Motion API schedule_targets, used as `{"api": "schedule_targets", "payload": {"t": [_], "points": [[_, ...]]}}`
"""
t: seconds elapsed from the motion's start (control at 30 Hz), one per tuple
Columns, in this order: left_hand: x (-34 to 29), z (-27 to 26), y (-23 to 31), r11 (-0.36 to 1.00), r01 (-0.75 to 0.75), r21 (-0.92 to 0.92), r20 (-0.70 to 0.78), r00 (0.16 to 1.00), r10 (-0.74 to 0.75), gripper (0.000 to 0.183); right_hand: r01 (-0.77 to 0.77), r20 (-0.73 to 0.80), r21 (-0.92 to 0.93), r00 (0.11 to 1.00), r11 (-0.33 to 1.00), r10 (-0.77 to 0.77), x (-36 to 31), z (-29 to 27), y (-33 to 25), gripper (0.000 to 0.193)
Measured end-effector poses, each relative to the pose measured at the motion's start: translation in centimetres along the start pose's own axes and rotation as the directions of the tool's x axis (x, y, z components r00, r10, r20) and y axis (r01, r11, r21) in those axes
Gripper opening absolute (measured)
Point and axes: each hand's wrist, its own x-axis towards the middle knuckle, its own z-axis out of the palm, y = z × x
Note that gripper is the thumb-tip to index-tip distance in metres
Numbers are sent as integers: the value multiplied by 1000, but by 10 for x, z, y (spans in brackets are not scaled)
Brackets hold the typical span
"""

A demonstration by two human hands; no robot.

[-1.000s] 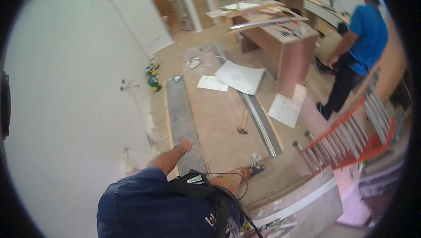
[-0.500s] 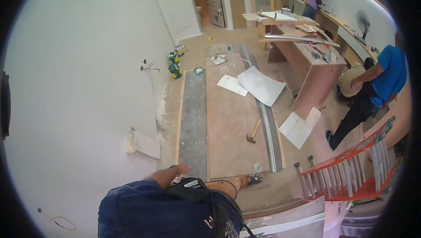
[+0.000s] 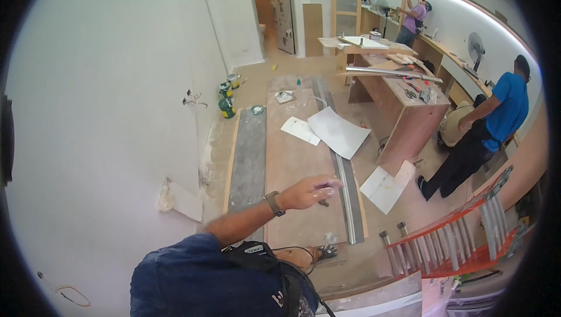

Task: The person uses green-handled scissors to trim a long white strip of material on a workbench. They then switch to yellow-handled tin snips to cut the same strip. The person is wearing a blue t-shirt and brown pants in a room with construction materials.

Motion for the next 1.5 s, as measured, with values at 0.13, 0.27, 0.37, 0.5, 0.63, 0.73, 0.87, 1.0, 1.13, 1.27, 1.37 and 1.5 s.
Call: {"api": "schedule_targets", "payload": {"t": [0.13,0.27,0.37,0.5,0.63,0.73,0.87,1.0,1.13,1.27,1.37,1.5], "points": [[37,29,149,677,-735,35,275,658,700,17,30,-26,36,999,999,-29,-3,-11,1,36],[39,83,215,442,-855,-271,370,331,868,18,57,-23,108,998,993,-55,-16,-26,13,37],[32,132,229,136,-970,-200,-119,162,980,11,122,-61,189,992,974,-113,-33,-42,21,37],[29,119,241,233,-891,-391,3,252,968,10,190,-130,290,979,938,-158,-57,-61,52,37],[79,116,199,206,-600,-773,261,-5,965,19,281,-279,381,943,881,-180,-93,-93,97,38],[87,158,151,719,-584,-375,396,601,695,23,302,-362,441,922,845,-141,-104,-119,144,38],[113,285,23,970,-27,-243,669,720,188,20,381,-492,276,845,882,-211,-73,-163,205,37],[78,348,-120,977,-19,212,830,531,-170,35,252,-429,408,901,878,-59,-118,-98,133,36],[-10,378,-195,906,-23,422,881,246,-404,45,202,-483,462,874,863,53,-119,-79,119,36],[-87,390,-238,877,108,468,856,190,-480,38,337,-530,399,843,853,-86,-118,-58,110,33],[-123,397,-247,714,483,507,790,72,-609,32,391,-562,239,803,889,-202,-113,-63,133,33],[-150,408,-250,413,778,473,665,-9,-747,44,356,-573,191,797,915,-191,-130,-58,137,38]]}}
